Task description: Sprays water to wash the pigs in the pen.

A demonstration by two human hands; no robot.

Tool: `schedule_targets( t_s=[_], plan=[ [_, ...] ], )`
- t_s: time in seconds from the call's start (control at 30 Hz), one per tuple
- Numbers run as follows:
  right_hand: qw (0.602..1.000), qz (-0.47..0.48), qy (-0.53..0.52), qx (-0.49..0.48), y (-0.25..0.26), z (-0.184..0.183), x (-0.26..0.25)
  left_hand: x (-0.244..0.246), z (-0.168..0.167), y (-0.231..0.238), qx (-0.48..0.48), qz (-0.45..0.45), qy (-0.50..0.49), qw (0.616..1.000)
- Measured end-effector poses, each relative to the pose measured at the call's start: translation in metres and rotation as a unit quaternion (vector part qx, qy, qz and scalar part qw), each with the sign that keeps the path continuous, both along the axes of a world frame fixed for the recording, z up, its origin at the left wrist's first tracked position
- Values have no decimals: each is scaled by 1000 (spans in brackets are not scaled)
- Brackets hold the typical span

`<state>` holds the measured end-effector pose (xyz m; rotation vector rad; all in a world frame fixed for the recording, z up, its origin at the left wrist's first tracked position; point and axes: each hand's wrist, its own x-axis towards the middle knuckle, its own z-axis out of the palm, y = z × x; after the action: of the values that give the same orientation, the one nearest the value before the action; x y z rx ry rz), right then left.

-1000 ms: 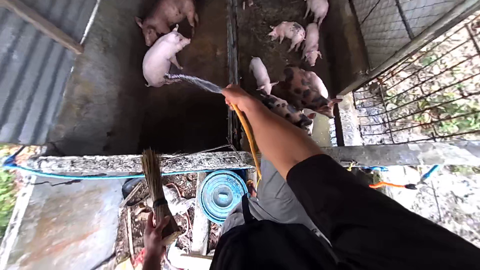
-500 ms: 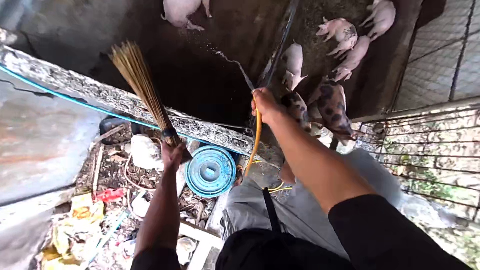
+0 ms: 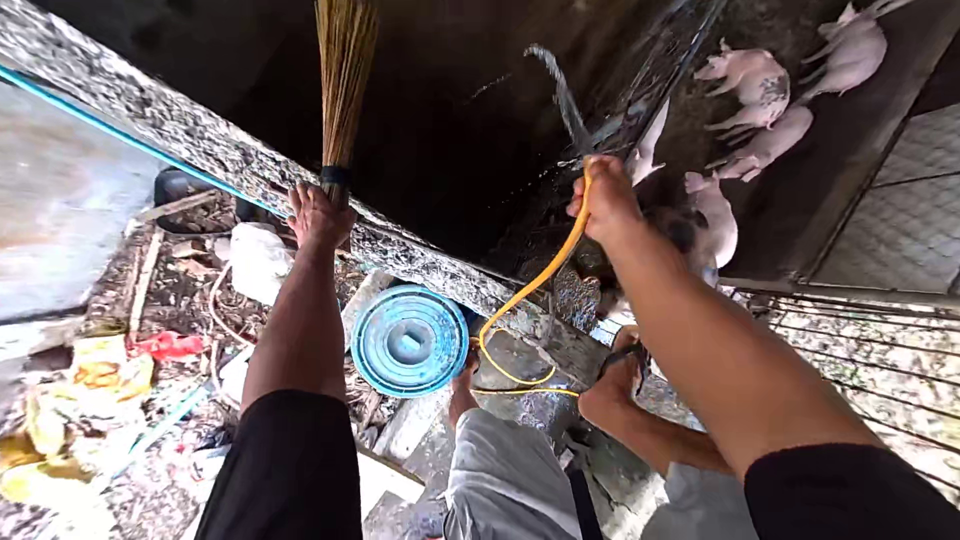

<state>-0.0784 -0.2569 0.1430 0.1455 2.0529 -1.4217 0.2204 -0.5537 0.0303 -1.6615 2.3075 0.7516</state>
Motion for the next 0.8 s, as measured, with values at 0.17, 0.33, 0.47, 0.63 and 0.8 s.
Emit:
schedule_targets(
  t_s=[0.17,0.33,0.47,0.63,0.8],
  plan=[
    [998,-42,-6,53,18,-18,-14,-5,14,-1,46,-1,-26,999],
    [996,-13,-13,84,9,-49,27,-1,10,1,39,8,-1,999],
    [995,17,-31,95,6,-74,44,5,5,3,41,25,14,999],
    [980,63,-17,187,22,-95,63,4,7,-2,56,18,15,998],
    [946,172,18,273,40,-105,80,0,13,1,35,10,-17,999]
  ],
)
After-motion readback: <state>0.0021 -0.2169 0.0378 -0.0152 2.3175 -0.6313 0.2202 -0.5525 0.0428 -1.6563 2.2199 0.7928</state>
